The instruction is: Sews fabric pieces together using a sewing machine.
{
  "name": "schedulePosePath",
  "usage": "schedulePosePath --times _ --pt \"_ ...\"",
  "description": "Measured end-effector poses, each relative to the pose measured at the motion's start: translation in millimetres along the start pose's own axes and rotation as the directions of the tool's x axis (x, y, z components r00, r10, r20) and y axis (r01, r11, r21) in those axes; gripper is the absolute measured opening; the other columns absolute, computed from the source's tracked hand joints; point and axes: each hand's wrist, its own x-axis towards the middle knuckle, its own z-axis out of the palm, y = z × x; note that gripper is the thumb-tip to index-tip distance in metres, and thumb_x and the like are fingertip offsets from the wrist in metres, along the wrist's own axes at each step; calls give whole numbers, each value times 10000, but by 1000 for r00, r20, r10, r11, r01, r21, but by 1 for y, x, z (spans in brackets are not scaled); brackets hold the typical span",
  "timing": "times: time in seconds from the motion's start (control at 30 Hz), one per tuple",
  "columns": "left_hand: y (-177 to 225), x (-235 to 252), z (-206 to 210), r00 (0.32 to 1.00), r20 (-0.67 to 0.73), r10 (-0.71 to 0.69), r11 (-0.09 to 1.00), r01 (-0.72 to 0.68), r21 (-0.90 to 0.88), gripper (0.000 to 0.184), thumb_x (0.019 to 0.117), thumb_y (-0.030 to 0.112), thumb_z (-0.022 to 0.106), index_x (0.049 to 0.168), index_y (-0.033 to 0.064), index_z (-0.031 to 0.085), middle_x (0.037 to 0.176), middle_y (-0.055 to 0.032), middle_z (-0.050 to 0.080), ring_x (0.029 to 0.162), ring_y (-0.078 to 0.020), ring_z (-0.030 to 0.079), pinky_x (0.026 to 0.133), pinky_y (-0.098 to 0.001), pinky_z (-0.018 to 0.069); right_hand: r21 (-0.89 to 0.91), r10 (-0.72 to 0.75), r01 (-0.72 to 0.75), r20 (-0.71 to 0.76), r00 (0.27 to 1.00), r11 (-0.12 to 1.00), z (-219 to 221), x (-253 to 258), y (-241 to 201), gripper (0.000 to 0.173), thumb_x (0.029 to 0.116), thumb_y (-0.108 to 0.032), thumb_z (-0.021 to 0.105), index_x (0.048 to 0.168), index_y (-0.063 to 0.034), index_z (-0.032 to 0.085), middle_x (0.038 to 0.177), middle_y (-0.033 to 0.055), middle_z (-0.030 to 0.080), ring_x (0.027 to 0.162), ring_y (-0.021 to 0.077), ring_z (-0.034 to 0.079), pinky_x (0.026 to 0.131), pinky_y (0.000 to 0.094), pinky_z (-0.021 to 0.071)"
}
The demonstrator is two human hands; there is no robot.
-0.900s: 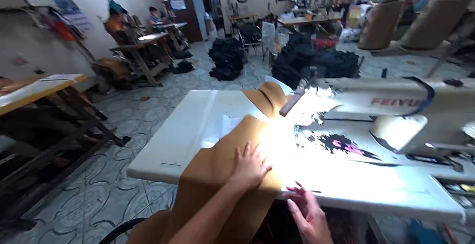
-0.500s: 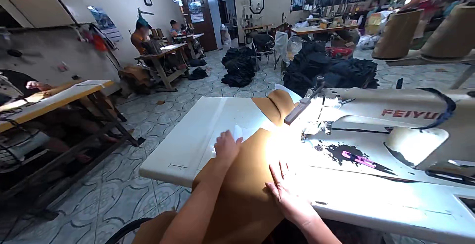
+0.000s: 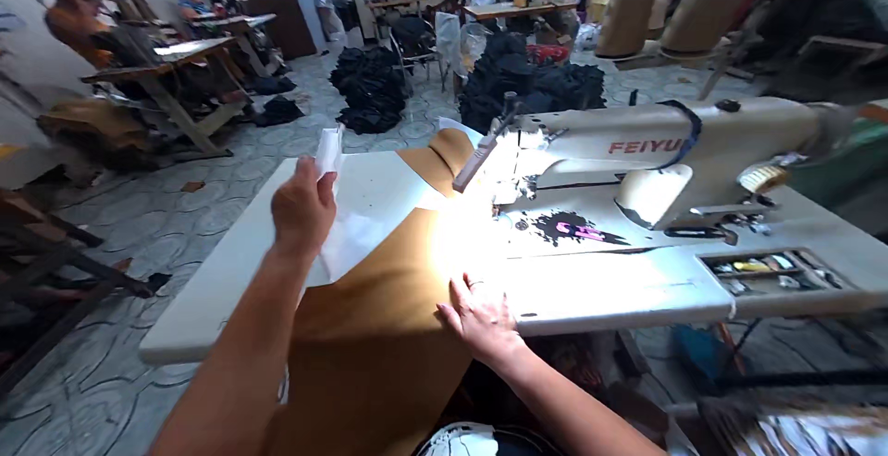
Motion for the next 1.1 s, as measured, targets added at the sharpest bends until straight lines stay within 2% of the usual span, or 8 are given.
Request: schedulePosePath --times 0.13,0.3,0.37,0.47,0.63,0.8,1.0,1.1 --pt "44 -63 -66 944 114 311 943 -292 -159 274 1022 227 537 1083 -31 607 757 -134 616 646 -246 622 581 -459 521 30 -21 21 0 1000 999 -1 -5 -3 614 1059 -493 408 1451 -49 572 1432 247 581 1304 428 579 1053 624 437" --pt "55 -110 -100 890 164 425 622 -156 -767 113 1040 278 581 1123 239 647 945 233 690 845 148 627 757 -62 530 152 -51 9 270 962 988 -63 -26 -24 487 1045 -242 495 1481 -24 520 1505 319 474 1434 473 421 1140 626 339" --pt "67 -108 -87 895 301 328 645 21 -764 66 1028 207 579 1058 205 639 857 211 668 773 136 616 705 -70 524 169 -6 -74 434 901 983 -86 -25 -27 524 1099 -282 401 1573 -60 399 1603 274 366 1525 417 297 1226 551 236" --pt "76 -98 -23 845 513 153 817 184 -546 226 1040 153 538 1154 -23 625 908 -14 662 800 -7 615 771 -228 525 295 -25 -55 262 965 954 -44 -55 -16 406 993 -150 591 1316 94 618 1365 314 598 1328 453 541 1143 577 370" --pt "36 -103 87 811 504 298 955 -253 -156 333 1041 240 556 1017 -80 645 923 -261 680 871 -441 699 758 -604 536 177 -72 58 74 995 982 0 -65 -9 346 936 -176 659 1200 40 713 1256 276 678 1240 419 620 1103 583 410" --pt "40 -86 88 786 461 412 907 -403 -122 481 964 179 678 1343 -100 576 1420 -305 543 1352 -465 506 1118 -606 388 1 -162 167 -247 955 986 20 -63 -5 368 830 -227 742 1112 9 755 1136 235 736 1143 374 690 1046 508 495" --pt "76 -49 96 494 626 604 772 -557 -306 505 998 249 654 1448 37 564 1478 -181 559 1447 -362 438 1248 -586 143 -14 -153 154 -233 960 988 19 -71 -10 337 799 -209 762 1094 -45 779 1104 198 753 1094 344 711 1000 495 515" --pt "77 -38 111 451 679 579 805 -450 -387 343 980 194 674 1279 25 680 1236 -168 685 1226 -319 607 1109 -518 403 -30 -171 169 -235 957 985 18 -75 -7 297 809 -197 754 1058 -37 784 1052 188 763 1046 332 729 971 489 539"
